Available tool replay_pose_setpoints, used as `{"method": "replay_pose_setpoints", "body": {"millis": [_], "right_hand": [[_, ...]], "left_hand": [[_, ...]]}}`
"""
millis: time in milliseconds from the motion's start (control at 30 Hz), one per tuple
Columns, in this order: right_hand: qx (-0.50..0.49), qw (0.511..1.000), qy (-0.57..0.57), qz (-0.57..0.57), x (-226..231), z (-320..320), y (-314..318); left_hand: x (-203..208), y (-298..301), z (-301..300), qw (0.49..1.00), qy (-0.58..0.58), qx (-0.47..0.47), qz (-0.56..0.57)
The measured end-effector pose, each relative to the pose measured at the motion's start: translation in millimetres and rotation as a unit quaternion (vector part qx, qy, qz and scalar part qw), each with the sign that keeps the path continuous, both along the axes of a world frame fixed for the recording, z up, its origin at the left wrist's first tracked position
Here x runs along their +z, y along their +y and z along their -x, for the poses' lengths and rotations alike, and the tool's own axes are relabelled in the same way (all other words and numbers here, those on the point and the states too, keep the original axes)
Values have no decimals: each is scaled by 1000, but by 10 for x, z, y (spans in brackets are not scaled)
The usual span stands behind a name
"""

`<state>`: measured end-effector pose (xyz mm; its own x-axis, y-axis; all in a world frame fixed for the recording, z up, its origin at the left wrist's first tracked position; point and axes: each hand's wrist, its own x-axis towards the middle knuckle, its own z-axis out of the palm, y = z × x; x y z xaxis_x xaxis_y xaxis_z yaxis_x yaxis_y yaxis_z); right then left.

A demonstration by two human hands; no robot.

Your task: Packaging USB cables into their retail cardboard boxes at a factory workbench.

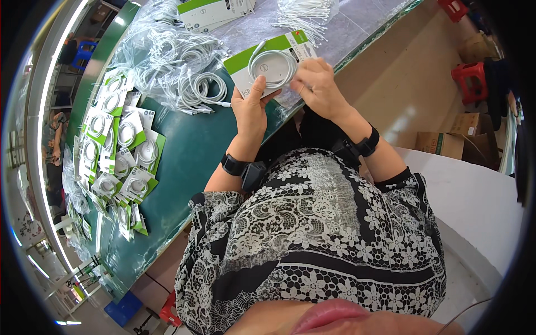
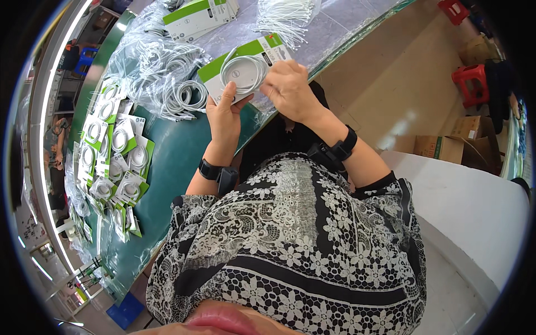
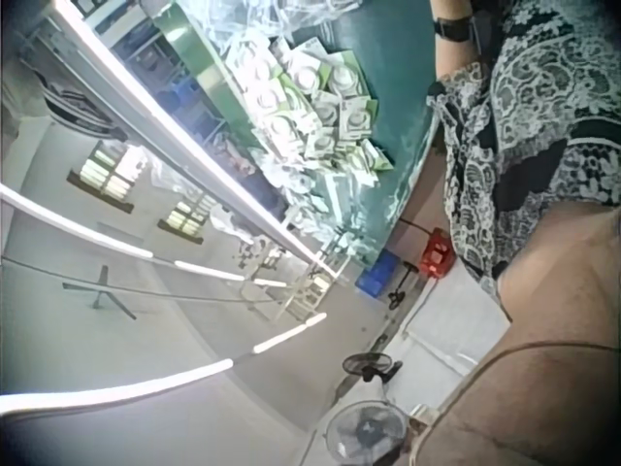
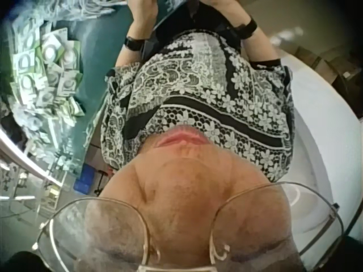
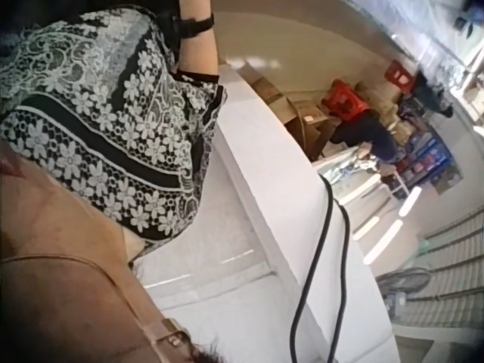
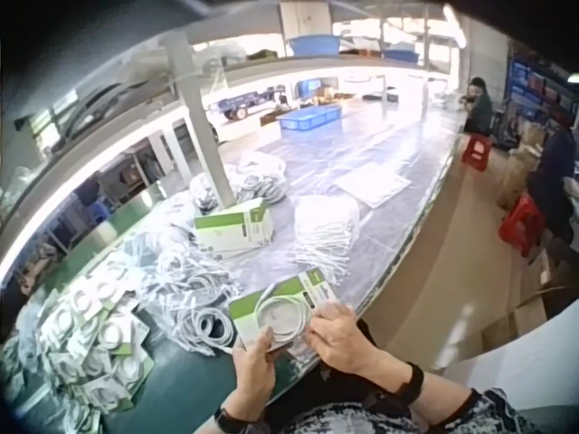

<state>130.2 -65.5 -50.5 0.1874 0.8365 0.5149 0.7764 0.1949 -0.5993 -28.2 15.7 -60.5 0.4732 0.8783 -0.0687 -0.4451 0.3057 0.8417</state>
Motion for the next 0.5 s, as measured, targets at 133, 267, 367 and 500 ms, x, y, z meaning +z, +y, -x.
{"method": "replay_pose_setpoints", "body": {"millis": [133,267,367,500], "right_hand": [[37,999,-21,3,-23,-16,6],[10,991,134,-1,-44,43,28],[-26,971,239,8,-25,83,83],[-97,989,109,27,90,86,151]], "left_hand": [[12,24,-8,1000,-4,25,2],[-44,-3,12,998,29,32,-35],[-24,-64,-12,997,41,37,-57],[-69,-152,-18,990,84,28,-107]]}}
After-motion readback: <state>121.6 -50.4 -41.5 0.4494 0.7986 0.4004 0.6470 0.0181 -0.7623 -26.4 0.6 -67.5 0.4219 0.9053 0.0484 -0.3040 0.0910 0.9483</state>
